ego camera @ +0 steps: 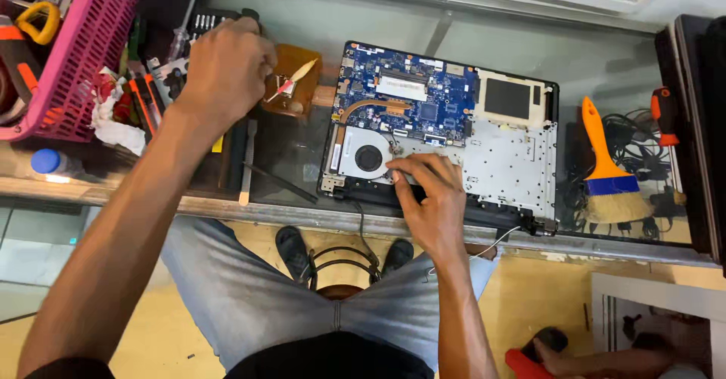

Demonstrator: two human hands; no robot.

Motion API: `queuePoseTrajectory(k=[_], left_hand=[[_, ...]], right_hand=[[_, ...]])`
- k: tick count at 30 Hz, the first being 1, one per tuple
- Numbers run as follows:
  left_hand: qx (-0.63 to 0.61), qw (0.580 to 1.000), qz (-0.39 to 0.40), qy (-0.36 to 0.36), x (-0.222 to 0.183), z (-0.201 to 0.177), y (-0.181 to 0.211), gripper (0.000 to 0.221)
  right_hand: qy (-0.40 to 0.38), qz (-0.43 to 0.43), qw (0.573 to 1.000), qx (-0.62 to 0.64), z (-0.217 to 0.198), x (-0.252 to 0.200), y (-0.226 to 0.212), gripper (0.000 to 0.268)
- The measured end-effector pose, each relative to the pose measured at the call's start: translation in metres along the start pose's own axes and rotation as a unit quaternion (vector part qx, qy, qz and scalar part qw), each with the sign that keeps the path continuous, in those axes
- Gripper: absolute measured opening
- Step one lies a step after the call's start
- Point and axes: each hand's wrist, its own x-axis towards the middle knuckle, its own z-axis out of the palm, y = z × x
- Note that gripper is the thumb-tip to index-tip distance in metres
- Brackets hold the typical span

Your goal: The person removes screws from the laptop chassis using a screwdriver, then places a cooling fan onto the motherboard and secures it with screws. The person uses a screwdriver to tighten the screws and ensure the fan is properly attached.

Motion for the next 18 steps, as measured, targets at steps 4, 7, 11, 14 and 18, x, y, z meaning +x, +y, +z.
queuePoseTrajectory(k=[4,7,11,14,18], left_hand=[[-0.003,0.999,0.048,-0.02,0.003,0.005,0.005,0.017],[0.001,0.998,0.019,-0.058,0.005,0.009,0.013,0.014],[0.021,0.999,0.024,0.035,0.004,0.029,0.003,0.019],[0.016,0.998,0.029,0.058,0.002,0.026,-0.003,0.021],[0.004,0.997,0.058,0.054,0.001,0.027,-0.005,0.015]], right_hand=[[-0.003,0.001,1.0,0.001,0.001,-0.001,0.001,0.013],[0.0,-0.013,1.0,-0.013,0.0,0.002,-0.002,0.014],[0.006,-0.009,1.0,-0.017,-0.002,0.003,-0.005,0.013],[0.006,0.0,1.0,-0.019,0.0,0.003,-0.004,0.014],[0.006,0.004,1.0,-0.01,-0.002,0.004,-0.01,0.013]])
